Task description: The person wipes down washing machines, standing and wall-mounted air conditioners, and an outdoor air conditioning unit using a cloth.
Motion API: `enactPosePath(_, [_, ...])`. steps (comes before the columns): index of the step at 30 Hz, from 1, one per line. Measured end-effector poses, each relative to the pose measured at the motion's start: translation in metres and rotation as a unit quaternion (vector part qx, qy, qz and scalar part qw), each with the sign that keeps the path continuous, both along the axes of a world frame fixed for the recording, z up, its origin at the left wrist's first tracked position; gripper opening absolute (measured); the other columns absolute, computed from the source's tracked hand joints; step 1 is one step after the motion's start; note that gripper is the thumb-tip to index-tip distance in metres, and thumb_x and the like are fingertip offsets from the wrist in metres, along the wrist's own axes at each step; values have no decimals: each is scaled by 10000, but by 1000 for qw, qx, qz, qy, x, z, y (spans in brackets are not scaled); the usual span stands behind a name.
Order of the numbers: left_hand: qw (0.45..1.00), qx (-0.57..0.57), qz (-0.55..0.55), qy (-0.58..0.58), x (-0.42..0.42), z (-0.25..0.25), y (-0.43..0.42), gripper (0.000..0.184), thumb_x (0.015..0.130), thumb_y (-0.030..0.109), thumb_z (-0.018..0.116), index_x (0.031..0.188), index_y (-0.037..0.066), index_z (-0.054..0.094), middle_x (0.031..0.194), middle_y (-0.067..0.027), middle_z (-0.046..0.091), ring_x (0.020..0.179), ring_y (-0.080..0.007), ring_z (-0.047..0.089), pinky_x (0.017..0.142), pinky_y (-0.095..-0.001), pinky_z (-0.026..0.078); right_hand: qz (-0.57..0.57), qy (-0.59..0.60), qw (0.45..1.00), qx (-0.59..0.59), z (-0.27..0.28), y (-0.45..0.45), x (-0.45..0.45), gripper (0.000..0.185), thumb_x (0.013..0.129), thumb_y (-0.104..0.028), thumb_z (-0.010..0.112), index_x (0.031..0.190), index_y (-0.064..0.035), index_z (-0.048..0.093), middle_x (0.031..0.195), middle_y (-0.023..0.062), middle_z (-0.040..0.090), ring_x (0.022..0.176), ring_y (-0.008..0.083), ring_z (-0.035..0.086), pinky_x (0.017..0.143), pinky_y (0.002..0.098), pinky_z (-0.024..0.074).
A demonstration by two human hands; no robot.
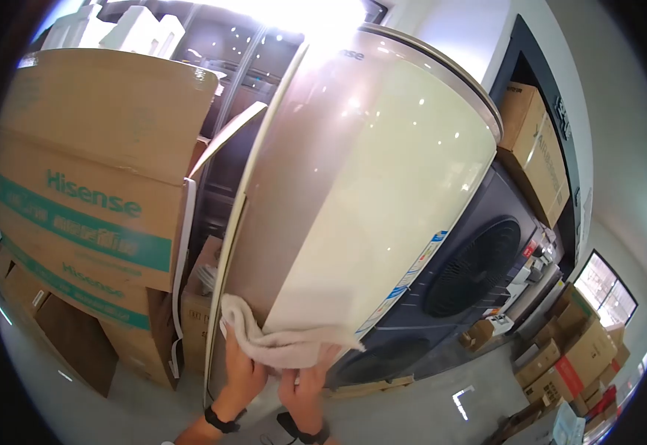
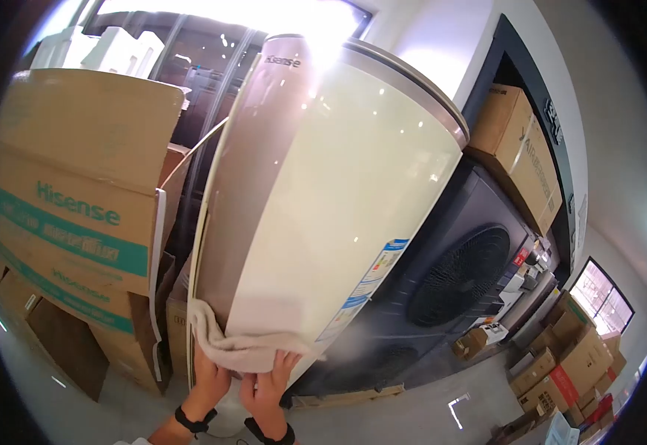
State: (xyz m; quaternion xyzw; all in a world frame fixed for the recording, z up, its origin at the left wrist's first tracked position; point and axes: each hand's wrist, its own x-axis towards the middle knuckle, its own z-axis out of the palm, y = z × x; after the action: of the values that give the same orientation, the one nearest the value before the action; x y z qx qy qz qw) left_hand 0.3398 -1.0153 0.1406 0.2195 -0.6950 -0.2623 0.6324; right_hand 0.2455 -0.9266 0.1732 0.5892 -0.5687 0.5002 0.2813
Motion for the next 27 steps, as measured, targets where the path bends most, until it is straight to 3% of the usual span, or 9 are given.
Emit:
enactPosePath(5, [996, 38, -54, -55, 22, -19, 17, 588, 924, 51, 567, 1454, -134, 392, 1531, -403, 305, 1432, -567, 293, 1203, -536, 219, 1, -66, 998, 15, -64, 9, -9, 475, 858, 25, 522, 1324, 83, 596, 1538, 344, 373, 1420, 627, 281, 1167, 688, 202])
enactPosePath(8, [996, 51, -75, -4, 21, 5, 7, 560, 953, 47, 541, 1461, -131, 388, 1532, -398, 315, 1436, -563, 293, 1199, -511, 241, 15, -101, 994, -42, 10, 6, 10, 440, 858, 29, 537, 1288, 86, 614, 1525, 345, 391, 1400, 623, 321, 1157, 682, 233])
enactPosePath(10, [997, 42, -63, 12, 22, 31, -1, 558, 990, 80, 533, 1478, -133, 366, 1542, -388, 320, 1451, -544, 290, 1206, -482, 242, 24, -112, 993, -41, 37, 0, 19, 450, 878, 54, 493, 1315, 70, 598, 1540, 348, 376, 1466, 567, 251, 1185, 631, 201])
enactPosePath(14, [996, 38, -49, 66, 11, 44, -21, 669, 962, 149, 610, 1496, -138, 328, 1563, -370, 309, 1468, -521, 285, 1214, -481, 236, -16, 3, 1000, 15, 22, -8, 20, 477, 887, 28, 509, 1359, 53, 574, 1550, 345, 363, 1501, 549, 185, 1195, 653, 150])
enactPosePath(17, [998, 32, 4, 45, 0, 4, -29, 815, 904, 221, 700, 1507, -142, 288, 1553, -364, 326, 1459, -514, 304, 1218, -489, 227, -27, 45, 997, 58, -32, -7, 20, 472, 823, -23, 613, 1291, 36, 635, 1537, 300, 410, 1439, 584, 295, 1157, 724, 155])
enactPosePath(20, [995, 59, -35, 73, 11, -16, -18, 740, 926, 201, 662, 1487, -145, 326, 1547, -365, 332, 1451, -522, 309, 1220, -496, 223, 2, -3, 995, 97, -65, 3, 15, 506, 804, -31, 618, 1307, 28, 636, 1549, 288, 402, 1441, 576, 299, 1155, 733, 153])
enactPosePath(21, [998, 35, -38, 19, 13, -38, -22, 612, 964, 147, 579, 1458, -149, 370, 1527, -373, 348, 1432, -537, 320, 1214, -500, 230, -3, 6, 996, 92, -65, 7, 11, 529, 798, -16, 606, 1325, 17, 634, 1537, 306, 409, 1433, 575, 314, 1159, 722, 168])
enactPosePath(24, [997, 72, -18, 21, 10, -29, -22, 515, 987, 87, 493, 1434, -151, 402, 1520, -381, 344, 1423, -549, 314, 1209, -501, 233, -21, 2, 999, 44, -31, 7, 1, 480, 855, 21, 517, 1328, 69, 586, 1525, 381, 363, 1413, 615, 299, 1175, 691, 173])
enactPosePath(27, [996, 76, -38, 27, 12, 23, -26, 511, 989, 93, 497, 1435, -141, 404, 1530, -364, 337, 1420, -540, 318, 1203, -505, 242, -26, -21, 999, -13, 17, -4, 13, 509, 818, 29, 569, 1323, 19, 635, 1521, 334, 417, 1427, 573, 324, 1170, 694, 172])
